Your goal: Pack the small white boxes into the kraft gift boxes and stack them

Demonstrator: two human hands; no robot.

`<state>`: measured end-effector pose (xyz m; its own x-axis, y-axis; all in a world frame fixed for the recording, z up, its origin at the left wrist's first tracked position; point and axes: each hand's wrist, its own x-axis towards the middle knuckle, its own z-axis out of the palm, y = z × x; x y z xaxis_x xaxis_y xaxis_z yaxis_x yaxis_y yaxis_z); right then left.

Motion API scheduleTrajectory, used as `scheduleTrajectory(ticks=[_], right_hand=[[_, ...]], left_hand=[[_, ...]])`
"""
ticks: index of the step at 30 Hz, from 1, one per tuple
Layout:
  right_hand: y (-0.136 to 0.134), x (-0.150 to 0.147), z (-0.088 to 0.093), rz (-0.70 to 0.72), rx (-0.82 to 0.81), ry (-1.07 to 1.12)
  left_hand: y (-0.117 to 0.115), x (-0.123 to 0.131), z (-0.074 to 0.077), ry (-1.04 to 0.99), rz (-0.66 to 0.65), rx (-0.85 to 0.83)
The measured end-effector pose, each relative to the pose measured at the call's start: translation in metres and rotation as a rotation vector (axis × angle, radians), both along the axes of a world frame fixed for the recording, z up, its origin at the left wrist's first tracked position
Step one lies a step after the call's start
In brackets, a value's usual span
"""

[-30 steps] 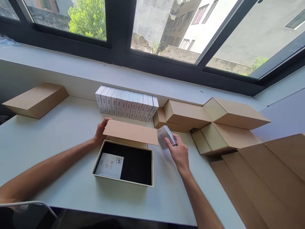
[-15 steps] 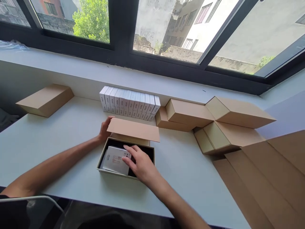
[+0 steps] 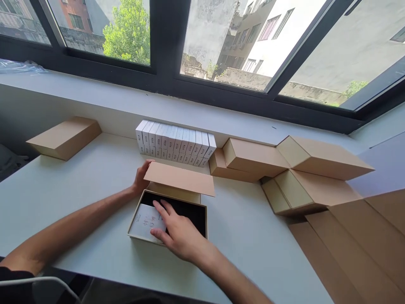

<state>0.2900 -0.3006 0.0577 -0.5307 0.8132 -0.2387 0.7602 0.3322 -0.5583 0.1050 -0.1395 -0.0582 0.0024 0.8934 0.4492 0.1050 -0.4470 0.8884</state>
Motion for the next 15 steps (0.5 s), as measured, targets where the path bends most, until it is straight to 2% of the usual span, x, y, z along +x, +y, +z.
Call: scheduleTrajectory(ticks=[3,5,7,9,11,13,15], right_hand=[[0.007,0.021,0.032,-0.072,0.303,0.266],[0.034,0.046,0.053,-0.267,0.572,0.473],[0.079,0.076,0.064,-0.561,0.786,0.543],[0.131,0.104,0.059,-0.687,0.761,0.425],[0.176,0.123,0.042,-0.712,0.684,0.266],[0.204,0.132,0.021,-0.69,0.635,0.196],[0.215,0.132,0.004,-0.658,0.625,0.206]], left_hand=[[0.0,0.0,0.0,-0.007,-0.025,0.012],[0.001,0.0,-0.001,-0.017,-0.035,0.009],[0.002,0.0,-0.003,-0.031,-0.03,-0.003],[0.002,0.0,-0.005,-0.042,-0.02,-0.008],[0.003,0.0,-0.007,-0.047,-0.016,0.001],[0.005,0.001,-0.008,-0.047,-0.015,0.017],[0.006,0.001,-0.007,-0.045,-0.014,0.027]])
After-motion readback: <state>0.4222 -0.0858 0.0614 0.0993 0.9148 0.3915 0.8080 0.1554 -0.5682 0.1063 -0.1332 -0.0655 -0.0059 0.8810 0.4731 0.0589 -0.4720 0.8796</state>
